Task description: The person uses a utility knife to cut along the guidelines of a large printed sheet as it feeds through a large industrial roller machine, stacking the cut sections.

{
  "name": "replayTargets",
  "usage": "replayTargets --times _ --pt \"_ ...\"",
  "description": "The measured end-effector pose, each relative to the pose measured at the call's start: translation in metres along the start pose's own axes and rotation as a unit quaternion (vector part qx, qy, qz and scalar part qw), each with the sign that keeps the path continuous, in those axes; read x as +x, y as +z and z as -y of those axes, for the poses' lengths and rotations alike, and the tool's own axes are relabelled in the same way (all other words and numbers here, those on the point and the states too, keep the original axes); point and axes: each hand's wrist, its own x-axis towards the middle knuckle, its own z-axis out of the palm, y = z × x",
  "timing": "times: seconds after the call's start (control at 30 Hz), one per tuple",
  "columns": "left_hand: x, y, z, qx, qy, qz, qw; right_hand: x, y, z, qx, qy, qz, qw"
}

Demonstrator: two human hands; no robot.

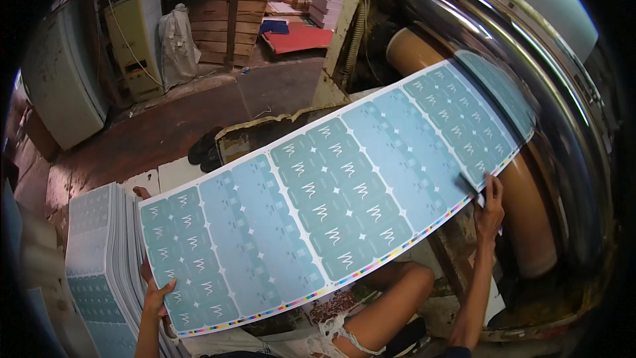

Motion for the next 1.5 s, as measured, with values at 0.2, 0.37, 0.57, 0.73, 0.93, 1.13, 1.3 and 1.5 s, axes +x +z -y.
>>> replayTargets --times 0.2,0.37,0.57,0.73,0.93,1.13,1.3,1.5 --pt "-0.001 -0.031 0.042 -0.010 0.037 -0.039 0.998 0.059 -0.005 -0.019 0.104 -0.088 0.176 0.975" --pt "0.016 -0.080 0.044 0.037 0.055 -0.054 0.996 0.078 -0.010 -0.004 0.237 0.081 0.155 0.956" --pt "0.007 -0.113 -0.002 0.067 0.049 -0.116 0.990 0.062 0.006 0.037 0.331 0.177 0.095 0.922" --pt "0.035 -0.069 -0.044 0.132 -0.032 -0.167 0.977 0.064 0.005 0.048 0.330 0.135 0.088 0.930" --pt "0.078 -0.033 -0.023 0.088 0.040 -0.121 0.988 0.083 -0.009 0.086 0.321 0.132 0.142 0.927" --pt "0.131 -0.046 0.034 0.097 0.020 -0.128 0.987 0.081 -0.012 0.100 0.319 0.098 0.195 0.922" --pt "0.139 -0.037 0.073 0.540 0.065 -0.218 0.811 0.087 -0.021 0.110 0.343 0.133 0.261 0.892" --pt "0.110 -0.013 0.114 0.735 -0.083 -0.108 0.664 0.091 -0.019 0.129 0.356 0.126 0.362 0.852"
